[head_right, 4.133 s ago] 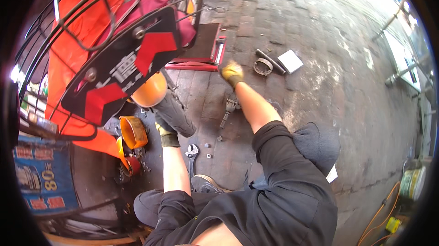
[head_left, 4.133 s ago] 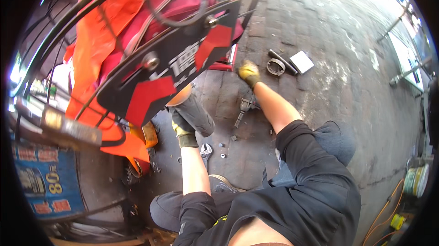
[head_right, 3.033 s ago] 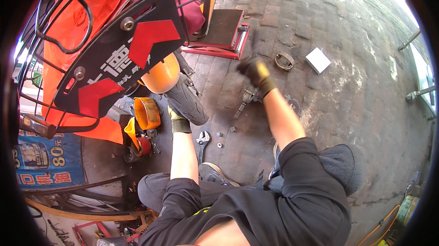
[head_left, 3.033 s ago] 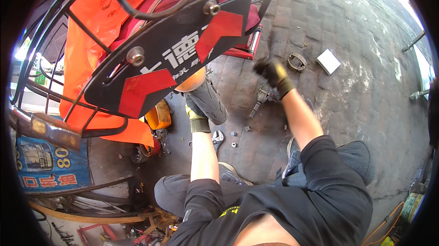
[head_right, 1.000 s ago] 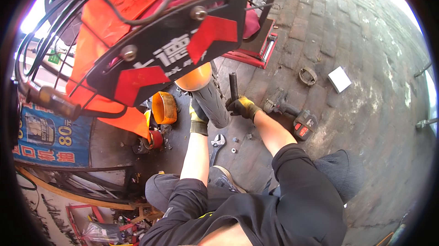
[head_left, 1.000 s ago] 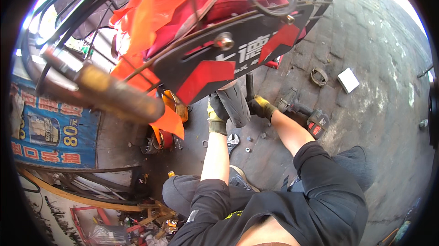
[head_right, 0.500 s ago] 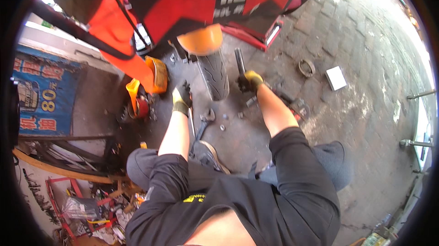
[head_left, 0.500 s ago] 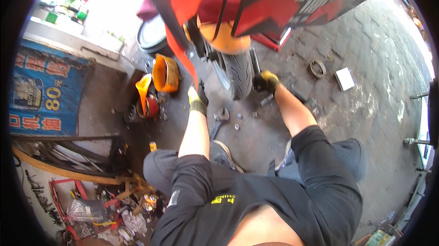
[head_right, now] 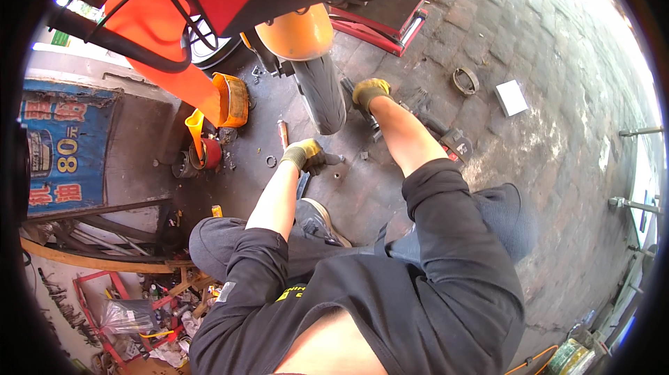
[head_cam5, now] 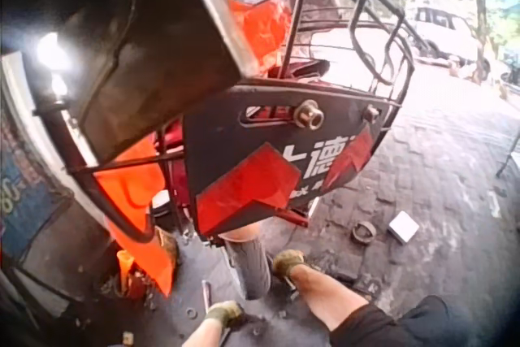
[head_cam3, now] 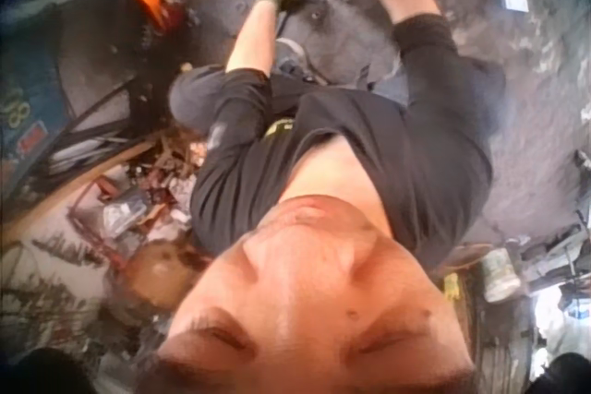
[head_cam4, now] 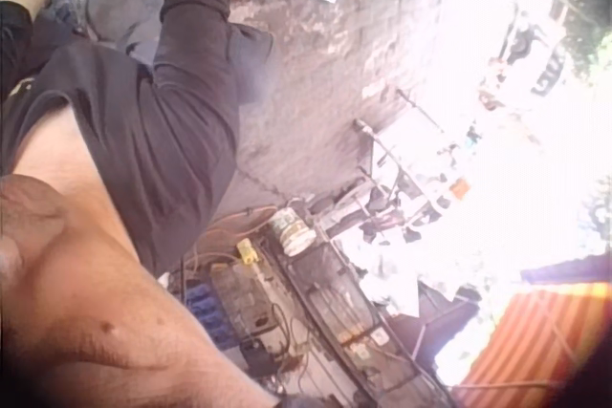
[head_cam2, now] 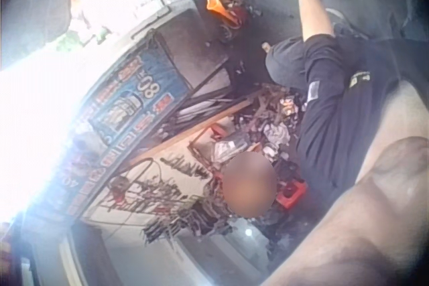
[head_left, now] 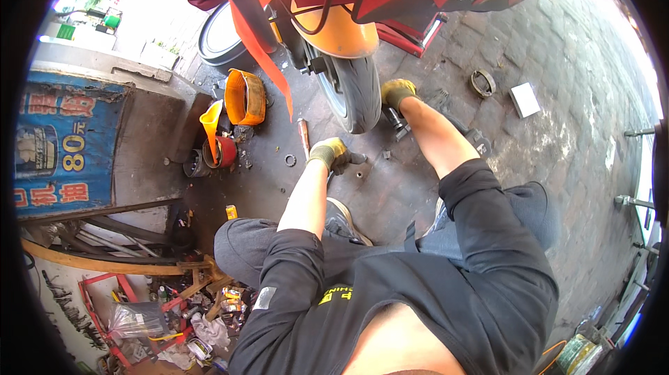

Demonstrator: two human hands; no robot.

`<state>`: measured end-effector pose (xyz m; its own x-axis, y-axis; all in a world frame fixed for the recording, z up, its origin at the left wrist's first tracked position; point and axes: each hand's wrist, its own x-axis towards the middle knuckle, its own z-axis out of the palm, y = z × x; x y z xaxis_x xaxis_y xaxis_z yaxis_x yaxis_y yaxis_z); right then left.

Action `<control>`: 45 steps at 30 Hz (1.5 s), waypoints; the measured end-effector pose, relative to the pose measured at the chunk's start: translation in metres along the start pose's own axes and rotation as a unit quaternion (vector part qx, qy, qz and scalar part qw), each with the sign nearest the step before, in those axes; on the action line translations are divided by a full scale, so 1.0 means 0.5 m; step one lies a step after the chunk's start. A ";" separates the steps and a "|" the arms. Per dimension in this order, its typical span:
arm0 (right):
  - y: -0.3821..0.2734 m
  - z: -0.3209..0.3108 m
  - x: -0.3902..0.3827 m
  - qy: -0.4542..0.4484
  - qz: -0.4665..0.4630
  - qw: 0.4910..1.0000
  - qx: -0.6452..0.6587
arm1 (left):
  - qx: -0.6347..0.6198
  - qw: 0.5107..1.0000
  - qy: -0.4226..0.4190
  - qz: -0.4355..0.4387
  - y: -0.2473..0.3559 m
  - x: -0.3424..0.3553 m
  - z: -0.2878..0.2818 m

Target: The person sits on the floor and repairs the front wheel of an orange electric scooter. They use a cordless impact wrench and a wrench to remove and reinstall the wheel, then tighten the axle nuts.

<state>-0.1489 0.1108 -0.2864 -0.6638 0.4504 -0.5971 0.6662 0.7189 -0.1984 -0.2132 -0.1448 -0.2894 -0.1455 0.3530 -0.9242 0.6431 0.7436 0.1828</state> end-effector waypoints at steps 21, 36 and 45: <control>0.050 -0.040 0.070 -0.104 -0.060 0.664 0.738 | 0.029 0.924 0.263 0.276 -0.165 -0.221 -0.268; 0.102 0.015 0.144 0.050 -0.447 0.684 0.575 | -0.424 0.755 0.335 0.372 -0.128 -0.193 -0.274; 0.076 -0.052 0.028 -0.121 -0.117 0.570 0.804 | -0.710 0.606 0.218 0.285 -0.101 -0.188 -0.271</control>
<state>-0.1419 0.1582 -0.2821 -0.8616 0.2159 -0.4594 0.1486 -0.7581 -0.6349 -0.3339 -0.1387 -0.1661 -0.5876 0.6692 -0.4550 -0.5682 0.0591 0.8207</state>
